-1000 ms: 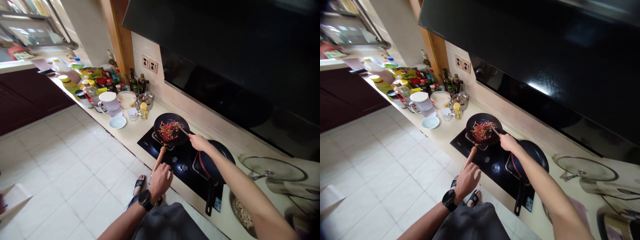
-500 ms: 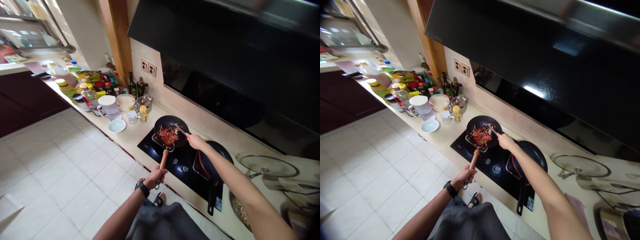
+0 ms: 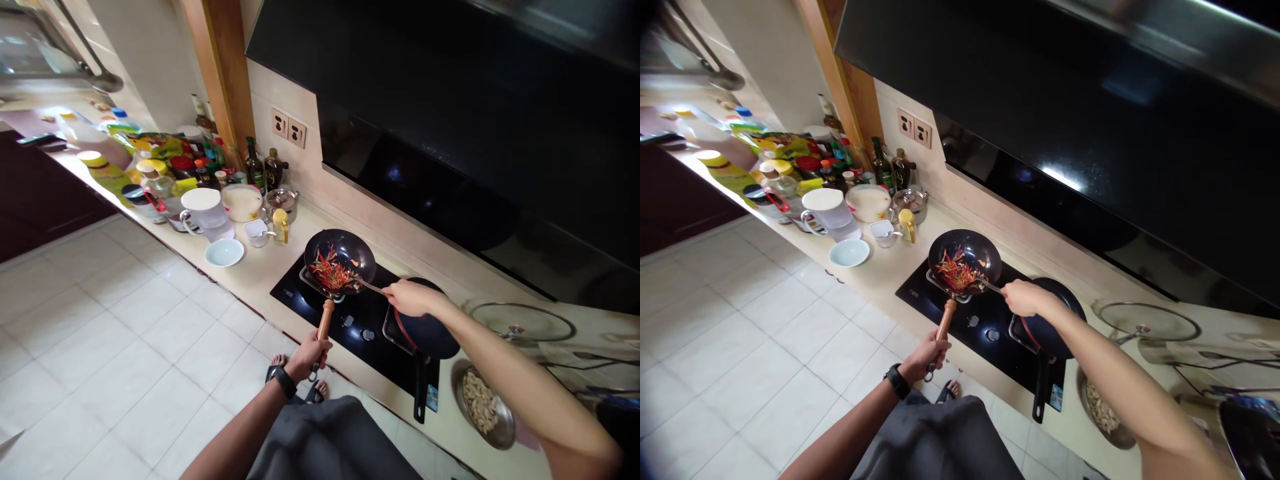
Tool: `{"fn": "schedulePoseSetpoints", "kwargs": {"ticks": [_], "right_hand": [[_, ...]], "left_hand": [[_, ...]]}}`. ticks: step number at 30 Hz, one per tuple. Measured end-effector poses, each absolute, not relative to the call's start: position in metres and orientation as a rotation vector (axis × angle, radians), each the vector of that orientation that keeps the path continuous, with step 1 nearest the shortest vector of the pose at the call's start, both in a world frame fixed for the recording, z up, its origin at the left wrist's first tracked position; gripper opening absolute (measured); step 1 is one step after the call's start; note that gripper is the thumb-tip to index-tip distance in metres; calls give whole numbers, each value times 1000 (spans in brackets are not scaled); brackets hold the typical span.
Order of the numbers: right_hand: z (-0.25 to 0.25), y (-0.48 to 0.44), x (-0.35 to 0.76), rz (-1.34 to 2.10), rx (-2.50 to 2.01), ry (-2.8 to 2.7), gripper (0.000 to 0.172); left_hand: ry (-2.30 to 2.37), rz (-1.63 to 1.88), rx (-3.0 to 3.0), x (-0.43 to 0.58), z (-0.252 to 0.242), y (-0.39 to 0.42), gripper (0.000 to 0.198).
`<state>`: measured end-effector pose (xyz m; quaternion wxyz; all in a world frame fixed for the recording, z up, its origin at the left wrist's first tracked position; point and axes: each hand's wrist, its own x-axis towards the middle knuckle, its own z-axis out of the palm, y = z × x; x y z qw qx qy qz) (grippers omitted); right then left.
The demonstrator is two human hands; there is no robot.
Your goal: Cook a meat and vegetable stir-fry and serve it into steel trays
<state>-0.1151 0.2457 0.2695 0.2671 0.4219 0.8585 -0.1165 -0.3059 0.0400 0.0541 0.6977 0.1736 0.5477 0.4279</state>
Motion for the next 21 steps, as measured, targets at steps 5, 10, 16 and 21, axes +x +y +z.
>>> {"fn": "schedulePoseSetpoints", "kwargs": {"ticks": [5,10,16,21], "right_hand": [[231,253,-163,-367,1263,2378,39],[204,240,-189,-390,1344,2344,46],[257,199,-168,-330,1188,2327,43],[278,195,-181,-428,1136,2185,30]], "left_hand": [[1227,936,385,-312,55,39,28],[1242,916,389,-316,58,38,26],[1228,912,396,-319,60,38,25],[1206,924,400,-321,57,38,26]]}}
